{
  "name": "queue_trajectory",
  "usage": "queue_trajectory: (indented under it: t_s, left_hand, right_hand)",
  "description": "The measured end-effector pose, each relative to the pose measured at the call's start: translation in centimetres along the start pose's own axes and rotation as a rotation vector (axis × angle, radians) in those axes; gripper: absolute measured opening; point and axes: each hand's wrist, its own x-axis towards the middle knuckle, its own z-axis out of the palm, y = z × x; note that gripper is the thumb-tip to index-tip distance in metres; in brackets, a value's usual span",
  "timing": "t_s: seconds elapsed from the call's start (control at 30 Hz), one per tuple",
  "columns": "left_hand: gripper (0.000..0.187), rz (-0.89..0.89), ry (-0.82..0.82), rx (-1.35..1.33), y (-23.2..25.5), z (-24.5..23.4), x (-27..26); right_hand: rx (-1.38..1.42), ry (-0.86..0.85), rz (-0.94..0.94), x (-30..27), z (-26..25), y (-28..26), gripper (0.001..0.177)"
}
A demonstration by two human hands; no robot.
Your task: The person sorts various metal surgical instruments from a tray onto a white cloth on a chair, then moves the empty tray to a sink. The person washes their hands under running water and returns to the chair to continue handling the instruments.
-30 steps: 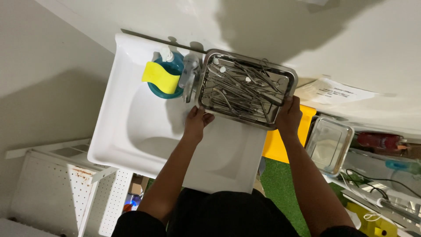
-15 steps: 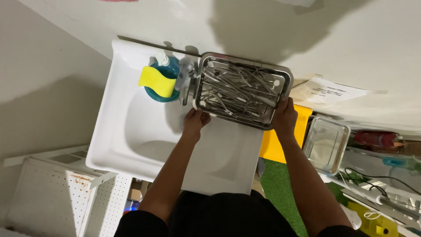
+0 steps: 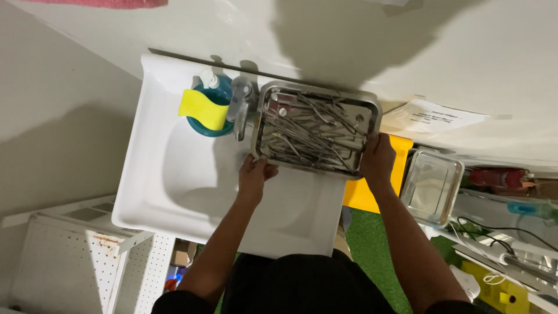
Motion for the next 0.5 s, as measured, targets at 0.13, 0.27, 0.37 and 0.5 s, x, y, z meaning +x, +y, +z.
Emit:
queue_trajectory:
  t_s: [0.13, 0.27, 0.37, 0.5]
  left_hand:
    - [0.025, -0.020, -0.035, 0.061, 1.5, 0.0, -2.9]
    - [0.034, -0.029, -0.107, 0.130, -0.3, -1.2, -2.1]
    - [0.036, -0.032, -0.105, 0.168, -1.0, -1.0, -1.7]
    - [0.039, -0.090, -0.050, 0.226, -0.7, -0.6, -1.2]
  right_hand:
    - [0.085, 0.031, -0.037, -2.3, -1.2, -0.1, 0.033]
    - [0.060, -0.005, 0.023, -3.0, -1.7, 0.9, 0.034]
    - [0.036, -0.014, 0.032, -3.1, -2.3, 0.5, 0.034]
    - [0.074, -0.046, 0.055, -3.0, -2.8, -0.7, 0.033]
